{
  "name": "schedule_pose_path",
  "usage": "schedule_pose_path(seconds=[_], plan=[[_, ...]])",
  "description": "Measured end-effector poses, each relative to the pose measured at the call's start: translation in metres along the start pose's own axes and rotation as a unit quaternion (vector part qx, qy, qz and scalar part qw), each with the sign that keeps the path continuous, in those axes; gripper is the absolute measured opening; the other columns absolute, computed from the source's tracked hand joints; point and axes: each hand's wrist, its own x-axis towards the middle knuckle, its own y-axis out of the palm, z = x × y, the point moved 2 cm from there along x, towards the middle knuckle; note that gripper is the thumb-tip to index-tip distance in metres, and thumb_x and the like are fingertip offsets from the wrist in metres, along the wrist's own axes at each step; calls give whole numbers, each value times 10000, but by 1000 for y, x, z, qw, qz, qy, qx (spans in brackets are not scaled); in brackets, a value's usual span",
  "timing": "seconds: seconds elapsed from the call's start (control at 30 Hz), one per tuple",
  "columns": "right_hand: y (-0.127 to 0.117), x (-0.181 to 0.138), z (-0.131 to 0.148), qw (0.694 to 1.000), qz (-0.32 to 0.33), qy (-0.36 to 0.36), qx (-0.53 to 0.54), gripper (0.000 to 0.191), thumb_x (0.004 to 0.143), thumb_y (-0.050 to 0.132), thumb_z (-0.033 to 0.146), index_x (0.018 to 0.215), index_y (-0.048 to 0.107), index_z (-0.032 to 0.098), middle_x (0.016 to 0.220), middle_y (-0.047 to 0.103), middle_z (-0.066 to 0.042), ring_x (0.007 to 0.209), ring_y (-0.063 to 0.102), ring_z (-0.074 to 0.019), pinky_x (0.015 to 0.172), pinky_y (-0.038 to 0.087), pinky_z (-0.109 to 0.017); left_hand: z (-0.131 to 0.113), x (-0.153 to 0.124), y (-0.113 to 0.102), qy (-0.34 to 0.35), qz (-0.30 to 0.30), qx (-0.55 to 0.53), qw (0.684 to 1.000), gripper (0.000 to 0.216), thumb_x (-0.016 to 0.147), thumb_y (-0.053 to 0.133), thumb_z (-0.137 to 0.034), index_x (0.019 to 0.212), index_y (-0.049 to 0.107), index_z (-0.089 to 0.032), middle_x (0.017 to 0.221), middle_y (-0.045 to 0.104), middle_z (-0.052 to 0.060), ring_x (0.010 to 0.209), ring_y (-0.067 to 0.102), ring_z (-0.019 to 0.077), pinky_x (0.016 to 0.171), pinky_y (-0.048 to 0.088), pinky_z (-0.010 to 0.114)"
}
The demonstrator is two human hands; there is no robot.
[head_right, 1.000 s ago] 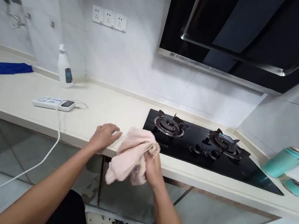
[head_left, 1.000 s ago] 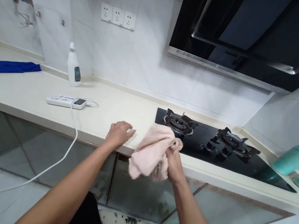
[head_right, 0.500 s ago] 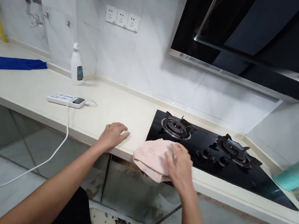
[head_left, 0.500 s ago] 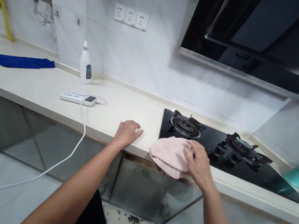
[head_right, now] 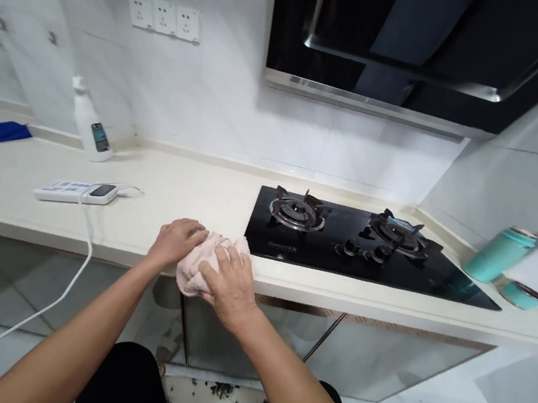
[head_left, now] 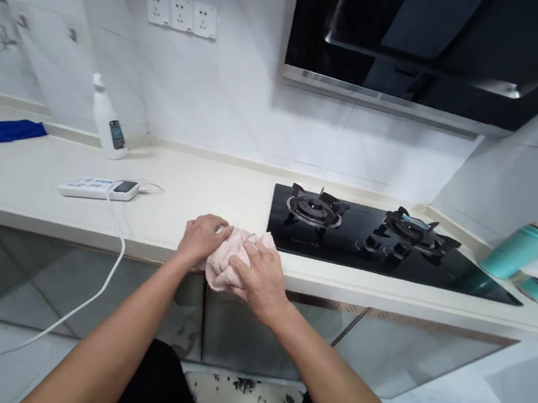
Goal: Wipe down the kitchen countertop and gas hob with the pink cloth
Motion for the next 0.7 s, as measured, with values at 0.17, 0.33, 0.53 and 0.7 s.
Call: schedule_pose_path(seconds=[0.17, 0.33, 0.53, 0.7], plan=[[-7, -71, -57, 994, -103, 5, -19, 498, 907, 828, 408, 1365, 642, 353, 1545, 550, -130, 1451, 477, -334, 1135, 388, -527, 6, 8, -2, -8, 19, 20, 1000, 567, 956, 412, -596, 1220, 770, -244, 1427, 731, 101, 1378, 613, 341, 1132, 427, 474], [-39, -162, -145, 987, -117, 62, -89, 642, 811, 873, 271, 1384, 596, 346, 1526, 508, -144, 1431, 485, -350, 1148, 393, -553, 6, 12, -3, -11, 37, 39, 999, 602, 943, 402, -618, 1223, 772, -234, 1449, 716, 101, 1375, 609, 368, 1124, 436, 476], [-79, -254, -245, 972, -88, 135, -171, 619, 809, 797, 224, 1372, 546, 281, 1545, 461, -182, 1439, 459, -389, 1144, 425, -602, 3, 12, -4, -10, 49, 64, 997, 587, 977, 412, -580, 1270, 740, -191, 1481, 691, 107, 1384, 572, 336, 1142, 411, 478], [-124, -323, -326, 935, 1, 275, -225, 620, 760, 743, 244, 1354, 566, 213, 1566, 456, -237, 1471, 435, -410, 1175, 415, -591, 5, 15, -3, -12, 50, 72, 996, 564, 981, 408, -569, 1258, 732, -200, 1480, 692, 91, 1362, 576, 310, 1116, 404, 454]])
